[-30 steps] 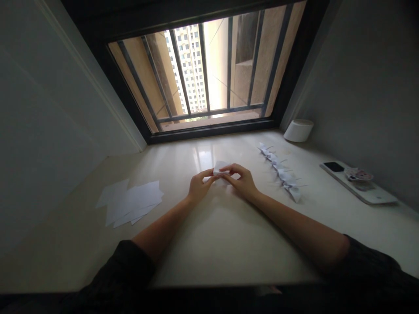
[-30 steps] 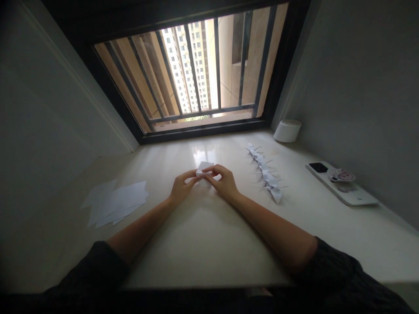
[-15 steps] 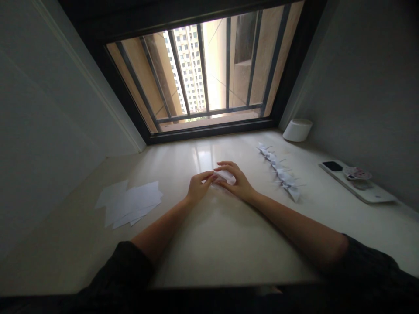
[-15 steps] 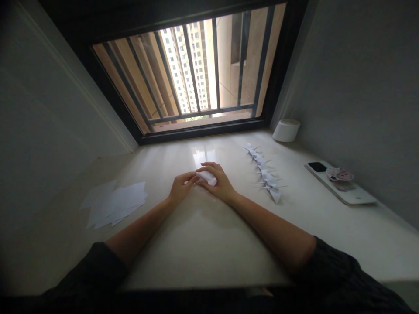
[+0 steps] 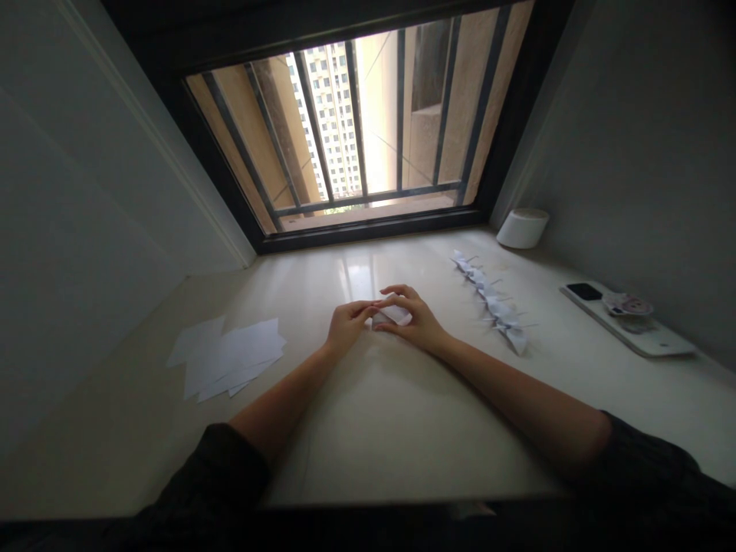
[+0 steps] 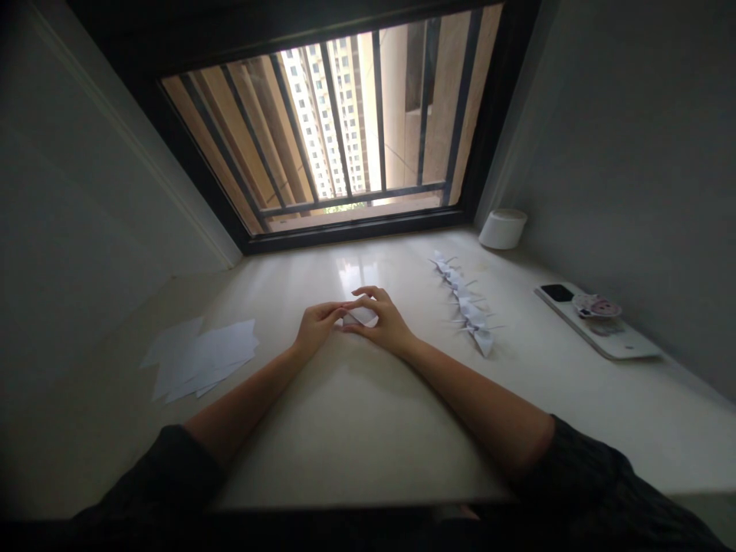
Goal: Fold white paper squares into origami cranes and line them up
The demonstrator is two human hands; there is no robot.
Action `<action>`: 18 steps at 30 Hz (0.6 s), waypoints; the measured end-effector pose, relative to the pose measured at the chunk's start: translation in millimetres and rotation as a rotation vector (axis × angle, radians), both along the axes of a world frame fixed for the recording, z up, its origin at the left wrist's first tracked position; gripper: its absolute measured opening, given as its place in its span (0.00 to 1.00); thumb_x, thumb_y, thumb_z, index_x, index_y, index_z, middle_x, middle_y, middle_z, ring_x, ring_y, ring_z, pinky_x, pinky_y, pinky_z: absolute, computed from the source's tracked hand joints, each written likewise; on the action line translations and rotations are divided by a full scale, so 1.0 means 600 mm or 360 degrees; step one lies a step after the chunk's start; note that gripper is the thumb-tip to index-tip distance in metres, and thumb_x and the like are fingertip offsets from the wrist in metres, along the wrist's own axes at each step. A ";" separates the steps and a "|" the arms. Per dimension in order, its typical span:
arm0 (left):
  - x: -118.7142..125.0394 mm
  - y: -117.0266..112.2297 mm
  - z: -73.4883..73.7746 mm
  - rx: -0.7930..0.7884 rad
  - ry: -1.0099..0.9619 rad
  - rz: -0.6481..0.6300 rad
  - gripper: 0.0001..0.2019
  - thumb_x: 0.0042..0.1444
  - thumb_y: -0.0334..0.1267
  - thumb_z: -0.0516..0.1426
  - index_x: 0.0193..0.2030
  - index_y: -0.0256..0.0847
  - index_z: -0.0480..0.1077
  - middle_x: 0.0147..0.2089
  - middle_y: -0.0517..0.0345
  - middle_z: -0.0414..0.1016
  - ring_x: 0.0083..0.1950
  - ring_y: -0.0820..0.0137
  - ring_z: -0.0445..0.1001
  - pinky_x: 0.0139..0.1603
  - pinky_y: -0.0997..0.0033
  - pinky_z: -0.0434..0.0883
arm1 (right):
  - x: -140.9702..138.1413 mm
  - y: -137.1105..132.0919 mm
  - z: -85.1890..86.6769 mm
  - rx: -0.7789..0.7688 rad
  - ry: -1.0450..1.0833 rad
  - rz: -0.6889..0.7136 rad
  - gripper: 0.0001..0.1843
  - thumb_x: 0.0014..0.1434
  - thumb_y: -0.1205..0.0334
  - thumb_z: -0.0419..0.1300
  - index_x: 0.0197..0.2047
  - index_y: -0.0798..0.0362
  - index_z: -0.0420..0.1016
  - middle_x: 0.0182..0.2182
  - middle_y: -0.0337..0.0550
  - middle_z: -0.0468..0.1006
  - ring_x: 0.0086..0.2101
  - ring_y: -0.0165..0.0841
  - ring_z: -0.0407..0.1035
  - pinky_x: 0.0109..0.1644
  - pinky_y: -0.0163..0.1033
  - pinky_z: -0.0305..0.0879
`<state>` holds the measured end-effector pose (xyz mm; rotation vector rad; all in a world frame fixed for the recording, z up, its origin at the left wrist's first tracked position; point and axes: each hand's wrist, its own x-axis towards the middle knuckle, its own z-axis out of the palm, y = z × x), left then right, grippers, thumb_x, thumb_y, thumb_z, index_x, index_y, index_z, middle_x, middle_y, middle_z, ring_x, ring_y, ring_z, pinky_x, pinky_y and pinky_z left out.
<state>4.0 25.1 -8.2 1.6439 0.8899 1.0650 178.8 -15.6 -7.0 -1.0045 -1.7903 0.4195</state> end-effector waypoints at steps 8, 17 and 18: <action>0.000 0.004 -0.003 -0.0007 -0.0041 0.0025 0.14 0.50 0.45 0.61 0.40 0.38 0.77 0.41 0.51 0.80 0.42 0.64 0.76 0.46 0.65 0.71 | -0.001 0.007 -0.009 -0.0130 0.0189 0.0016 0.16 0.48 0.54 0.67 0.42 0.43 0.78 0.47 0.44 0.71 0.47 0.37 0.68 0.50 0.45 0.65; 0.002 0.000 0.002 -0.0105 -0.0122 0.0057 0.16 0.45 0.45 0.63 0.39 0.37 0.78 0.41 0.50 0.80 0.43 0.63 0.77 0.49 0.62 0.70 | -0.004 0.004 -0.006 -0.0232 0.0377 -0.0053 0.12 0.47 0.51 0.67 0.34 0.47 0.79 0.45 0.45 0.75 0.43 0.36 0.70 0.38 0.39 0.67; 0.001 0.000 0.002 -0.0102 -0.0126 0.0075 0.16 0.45 0.45 0.63 0.39 0.37 0.78 0.41 0.50 0.80 0.43 0.63 0.77 0.49 0.62 0.70 | -0.004 0.005 -0.006 -0.0248 0.0394 -0.0055 0.12 0.47 0.50 0.67 0.33 0.48 0.79 0.45 0.45 0.75 0.43 0.36 0.70 0.39 0.39 0.68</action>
